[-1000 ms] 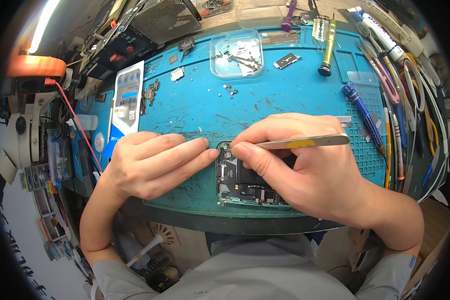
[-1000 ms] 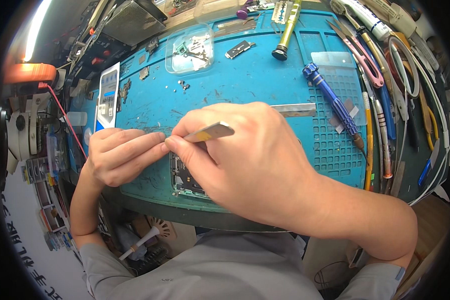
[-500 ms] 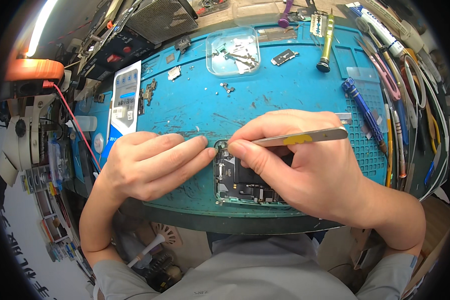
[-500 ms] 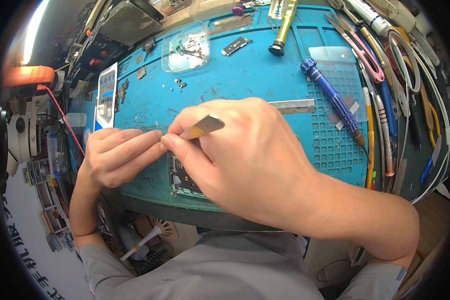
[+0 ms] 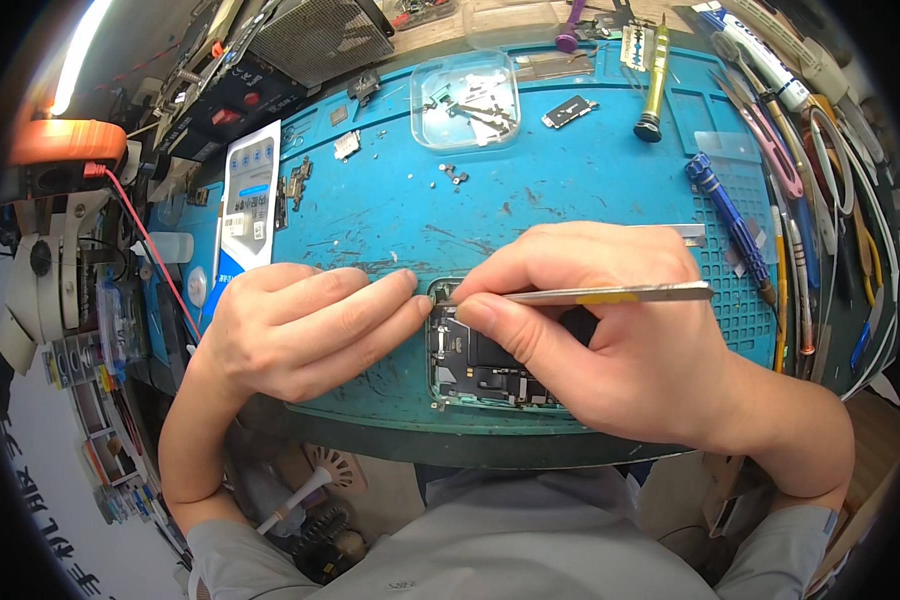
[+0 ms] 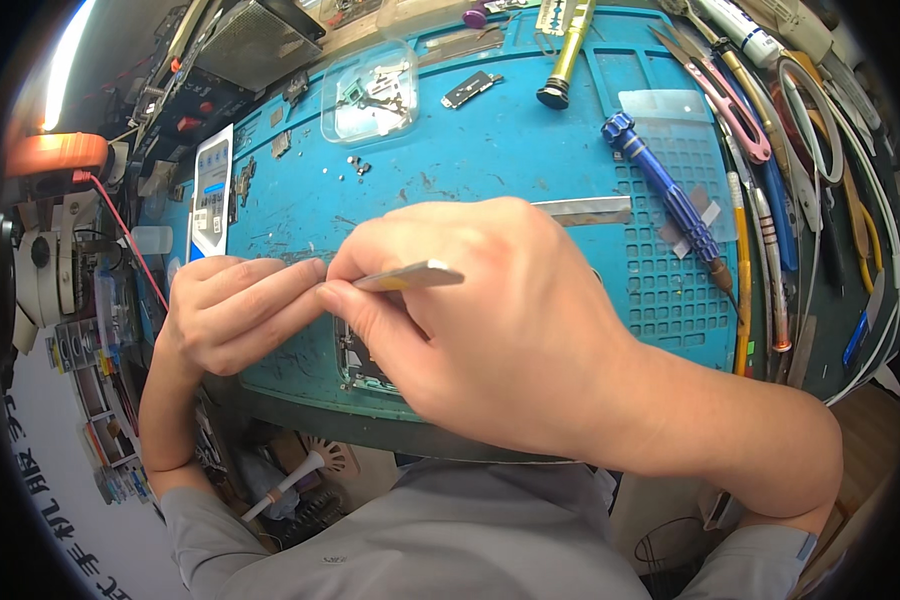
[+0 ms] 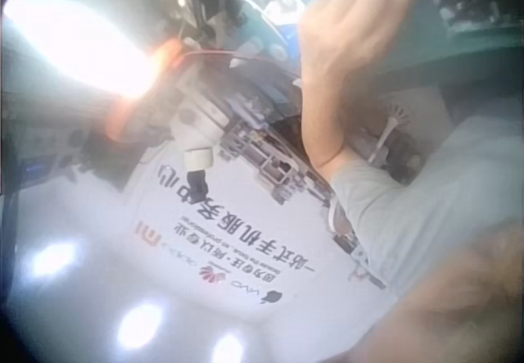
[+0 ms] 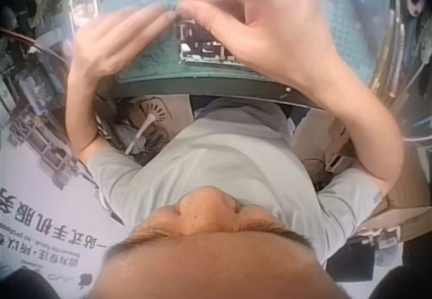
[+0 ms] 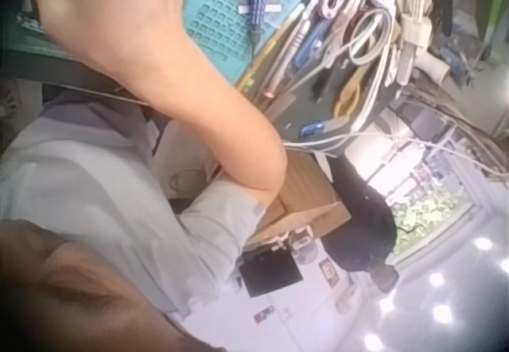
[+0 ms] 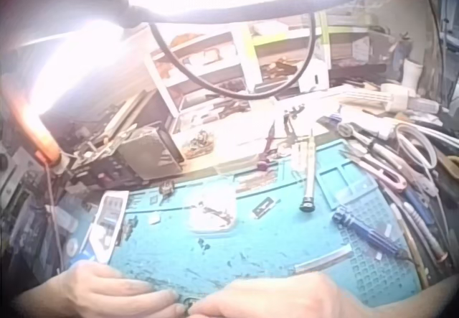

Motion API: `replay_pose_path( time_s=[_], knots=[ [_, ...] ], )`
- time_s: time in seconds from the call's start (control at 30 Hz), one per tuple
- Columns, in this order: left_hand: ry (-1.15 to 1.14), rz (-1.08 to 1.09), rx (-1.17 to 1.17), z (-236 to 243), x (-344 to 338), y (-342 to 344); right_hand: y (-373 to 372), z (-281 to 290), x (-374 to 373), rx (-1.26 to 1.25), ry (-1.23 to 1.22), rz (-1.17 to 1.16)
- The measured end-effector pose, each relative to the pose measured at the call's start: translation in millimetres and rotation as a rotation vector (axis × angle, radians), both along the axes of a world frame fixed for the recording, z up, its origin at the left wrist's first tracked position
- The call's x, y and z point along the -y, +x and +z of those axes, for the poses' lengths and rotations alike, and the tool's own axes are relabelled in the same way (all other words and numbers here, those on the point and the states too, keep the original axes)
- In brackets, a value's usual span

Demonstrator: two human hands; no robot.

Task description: The person disassembles a smartphone on a workbench, using tweezers and a screwdriver to remove screws and disconnect internal components. They carefully lift the battery and separate the motherboard from the chassis, placing small parts into a container.

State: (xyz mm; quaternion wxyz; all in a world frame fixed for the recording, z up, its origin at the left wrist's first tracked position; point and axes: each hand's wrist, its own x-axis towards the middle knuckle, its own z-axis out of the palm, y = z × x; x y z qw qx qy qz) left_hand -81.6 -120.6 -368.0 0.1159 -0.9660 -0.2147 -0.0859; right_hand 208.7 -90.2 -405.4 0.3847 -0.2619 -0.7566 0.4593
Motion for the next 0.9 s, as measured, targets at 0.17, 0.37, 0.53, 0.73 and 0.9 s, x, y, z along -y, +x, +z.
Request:
replay_pose_path(
  time_s=[0.17, 0.37, 0.53, 0.73, 0.9],
  knots=[
    [0.008, -0.005, 0.007, -1.4, -0.4, -1.0, -0.9, -1.1, 0.4, 0.012, 0.013, 0.0],
    [0.008, -0.003, 0.011, -2.0, -0.5, -1.8, -2.0, -1.9, 0.1, 0.002, 0.011, -0.004],
    [-0.005, -0.007, 0.016, -0.9, 0.3, -4.7, -2.1, -1.3, -0.2, 0.01, 0.023, -0.005],
    [0.012, -0.016, -0.007, 0.5, 0.2, -0.7, -1.8, 1.2, -3.2, 0.034, -0.011, 0.008],
    [0.004, -0.002, -0.025, 3.0, 3.0, 2.2, -3.5, 4.7, -4.8, 0.093, -0.013, 0.013]
  ],
)
